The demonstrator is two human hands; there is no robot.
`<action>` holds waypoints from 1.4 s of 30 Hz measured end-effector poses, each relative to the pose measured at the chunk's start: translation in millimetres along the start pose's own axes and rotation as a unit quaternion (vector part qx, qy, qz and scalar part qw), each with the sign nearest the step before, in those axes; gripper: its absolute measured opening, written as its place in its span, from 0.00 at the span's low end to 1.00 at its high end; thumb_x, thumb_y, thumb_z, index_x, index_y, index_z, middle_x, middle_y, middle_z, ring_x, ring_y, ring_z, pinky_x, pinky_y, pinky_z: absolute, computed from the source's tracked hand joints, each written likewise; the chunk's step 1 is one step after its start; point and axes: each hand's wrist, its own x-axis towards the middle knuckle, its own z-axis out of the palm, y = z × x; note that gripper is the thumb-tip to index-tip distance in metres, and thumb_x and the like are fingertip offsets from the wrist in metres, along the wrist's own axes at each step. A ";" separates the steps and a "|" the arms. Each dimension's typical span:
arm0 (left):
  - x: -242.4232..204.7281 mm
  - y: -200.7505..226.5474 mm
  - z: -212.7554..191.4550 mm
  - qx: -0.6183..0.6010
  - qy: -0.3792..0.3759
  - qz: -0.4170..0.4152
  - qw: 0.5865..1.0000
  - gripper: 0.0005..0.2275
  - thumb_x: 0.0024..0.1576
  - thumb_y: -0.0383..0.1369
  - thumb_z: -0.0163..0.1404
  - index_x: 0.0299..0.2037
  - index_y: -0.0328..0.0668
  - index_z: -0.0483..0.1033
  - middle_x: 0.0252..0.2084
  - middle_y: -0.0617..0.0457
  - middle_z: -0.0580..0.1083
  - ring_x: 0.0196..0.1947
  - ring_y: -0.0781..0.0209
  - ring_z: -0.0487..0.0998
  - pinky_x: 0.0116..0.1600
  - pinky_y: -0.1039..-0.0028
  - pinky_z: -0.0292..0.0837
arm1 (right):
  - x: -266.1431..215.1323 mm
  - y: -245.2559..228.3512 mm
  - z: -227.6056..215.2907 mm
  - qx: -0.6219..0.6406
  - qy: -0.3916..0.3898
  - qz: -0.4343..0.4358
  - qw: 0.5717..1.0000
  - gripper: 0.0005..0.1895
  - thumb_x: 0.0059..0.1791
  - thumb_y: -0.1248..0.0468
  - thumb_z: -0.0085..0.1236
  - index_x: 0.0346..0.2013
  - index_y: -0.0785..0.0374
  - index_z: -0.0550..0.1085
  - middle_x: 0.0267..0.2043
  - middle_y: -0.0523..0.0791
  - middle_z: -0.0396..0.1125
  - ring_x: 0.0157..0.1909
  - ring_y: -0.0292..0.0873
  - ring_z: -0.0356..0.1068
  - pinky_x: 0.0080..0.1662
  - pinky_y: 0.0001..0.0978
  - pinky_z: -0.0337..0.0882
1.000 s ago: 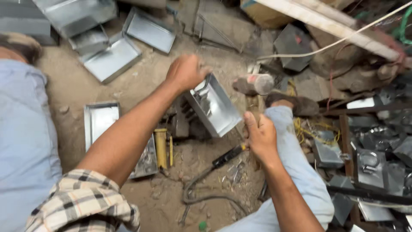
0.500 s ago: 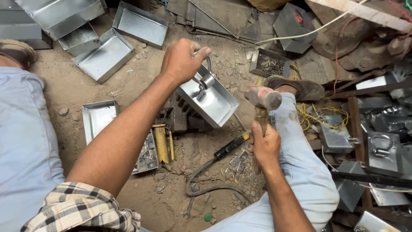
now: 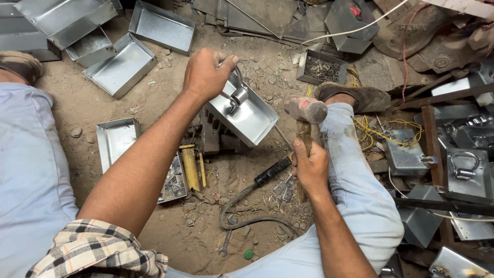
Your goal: The person hammers a metal sheet into a box shape, attaches a metal latch by hand, and then performs arc welding on the seams using an electrode holder.
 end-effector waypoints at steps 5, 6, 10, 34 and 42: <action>-6.1 4.4 0.0 0.020 -0.031 -0.049 0.998 0.16 0.62 0.44 0.55 0.25 0.44 0.82 0.19 0.54 0.76 0.17 0.65 0.71 0.28 0.65 0.69 | -0.5 -3.1 1.7 -0.010 0.004 0.000 1.000 0.21 0.54 0.50 0.53 0.27 0.64 0.69 0.16 0.40 0.63 0.14 0.34 0.63 0.17 0.28 0.61; -6.8 4.6 0.5 0.019 -0.030 -0.050 0.998 0.16 0.62 0.44 0.55 0.25 0.44 0.82 0.19 0.54 0.76 0.17 0.65 0.71 0.28 0.65 0.69 | -0.8 -3.3 1.9 -0.020 0.005 -0.009 1.000 0.21 0.55 0.49 0.53 0.27 0.63 0.69 0.16 0.40 0.63 0.14 0.33 0.63 0.17 0.28 0.62; -7.3 3.9 1.2 0.013 -0.010 -0.027 1.000 0.14 0.61 0.43 0.56 0.25 0.49 0.83 0.18 0.56 0.75 0.15 0.68 0.70 0.26 0.66 0.67 | -0.7 -3.4 2.5 -0.014 0.004 -0.009 1.000 0.21 0.55 0.50 0.53 0.27 0.63 0.70 0.16 0.40 0.63 0.14 0.33 0.63 0.17 0.28 0.61; -12.3 3.3 2.6 -0.005 -0.006 -0.049 0.999 0.12 0.56 0.48 0.57 0.42 0.56 0.86 0.15 0.55 0.73 0.17 0.60 0.74 0.28 0.62 0.70 | 13.6 -96.3 -1.9 0.023 -0.082 -0.094 0.992 0.14 0.52 0.49 0.54 0.42 0.55 0.74 0.19 0.38 0.60 0.16 0.30 0.59 0.18 0.27 0.58; -13.5 -13.3 25.1 0.035 0.028 0.020 0.999 0.14 0.58 0.48 0.60 0.36 0.48 0.88 0.24 0.48 0.77 0.18 0.65 0.67 0.30 0.66 0.65 | 31.1 -40.4 31.3 -0.157 -0.105 -0.071 0.980 0.19 0.56 0.49 0.52 0.29 0.59 0.70 0.18 0.37 0.64 0.18 0.31 0.65 0.20 0.27 0.64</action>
